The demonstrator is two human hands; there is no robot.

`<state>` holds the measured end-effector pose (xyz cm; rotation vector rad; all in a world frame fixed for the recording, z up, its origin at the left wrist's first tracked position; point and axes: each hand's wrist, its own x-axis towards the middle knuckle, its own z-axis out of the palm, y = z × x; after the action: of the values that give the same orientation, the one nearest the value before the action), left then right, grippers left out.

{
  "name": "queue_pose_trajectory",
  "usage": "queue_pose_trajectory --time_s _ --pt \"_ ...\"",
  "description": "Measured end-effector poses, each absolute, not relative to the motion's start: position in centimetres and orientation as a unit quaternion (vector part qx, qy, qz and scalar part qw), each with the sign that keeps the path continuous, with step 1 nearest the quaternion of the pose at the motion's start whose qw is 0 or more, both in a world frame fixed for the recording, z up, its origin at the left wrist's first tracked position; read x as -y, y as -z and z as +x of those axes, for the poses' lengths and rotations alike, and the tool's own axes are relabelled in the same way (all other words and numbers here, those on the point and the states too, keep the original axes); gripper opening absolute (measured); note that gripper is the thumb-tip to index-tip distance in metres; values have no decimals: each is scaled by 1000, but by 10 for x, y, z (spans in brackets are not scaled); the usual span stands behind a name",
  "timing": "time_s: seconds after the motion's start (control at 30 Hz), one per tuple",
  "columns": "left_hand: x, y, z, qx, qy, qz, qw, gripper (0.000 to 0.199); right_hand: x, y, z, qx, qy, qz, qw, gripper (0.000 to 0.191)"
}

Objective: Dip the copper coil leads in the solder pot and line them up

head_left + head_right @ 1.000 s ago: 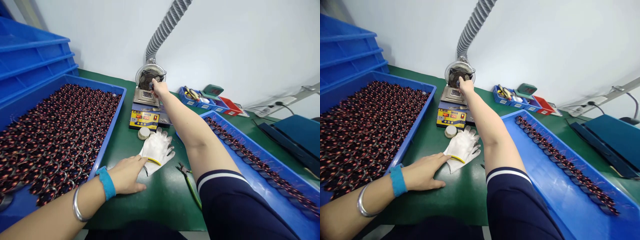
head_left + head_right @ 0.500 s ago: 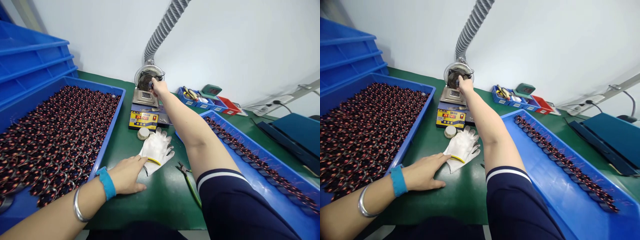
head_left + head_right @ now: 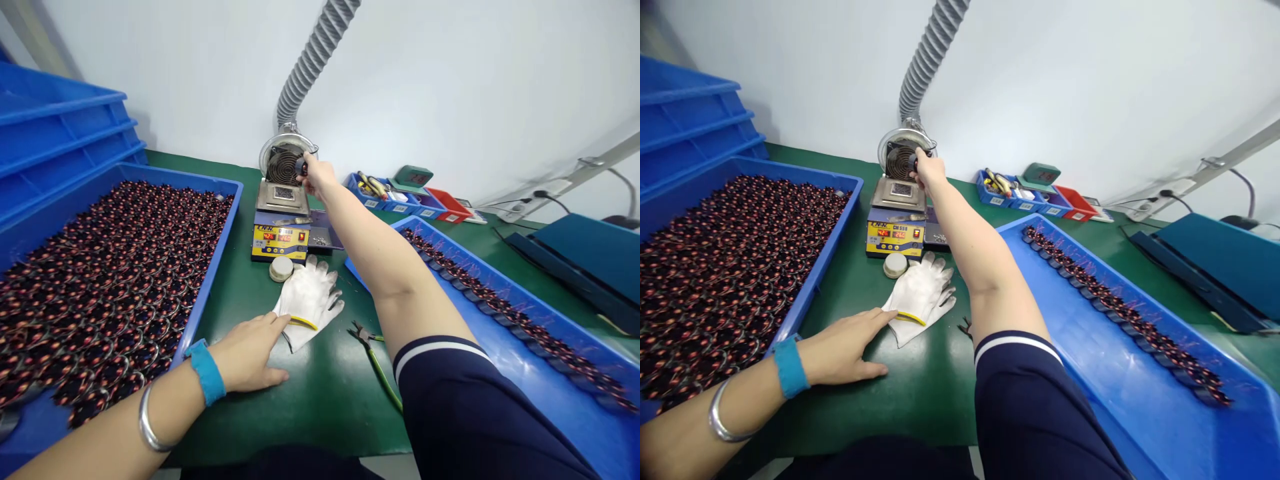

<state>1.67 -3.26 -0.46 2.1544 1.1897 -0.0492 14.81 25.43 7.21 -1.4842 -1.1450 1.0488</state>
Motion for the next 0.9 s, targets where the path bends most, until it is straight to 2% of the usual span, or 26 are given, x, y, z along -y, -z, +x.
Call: queue_pose_trajectory --time_s 0.13,0.27,0.37,0.5,0.63,0.9 --pt "34 4 18 -460 15 827 322 77 -236 -83 170 451 -481 -567 493 38" --pt "36 9 17 -463 29 829 311 79 -222 -68 211 460 -495 -539 502 35" --pt "37 22 14 -466 28 830 305 79 -215 -42 259 474 -376 -589 536 29" --pt "34 49 7 -473 13 826 306 79 -205 -8 336 426 -205 -692 546 36" --pt "28 69 -2 -478 4 819 316 81 -195 15 398 370 -122 -762 518 26" --pt "27 66 -4 -487 -27 800 350 72 -192 51 437 339 -73 -838 421 31"
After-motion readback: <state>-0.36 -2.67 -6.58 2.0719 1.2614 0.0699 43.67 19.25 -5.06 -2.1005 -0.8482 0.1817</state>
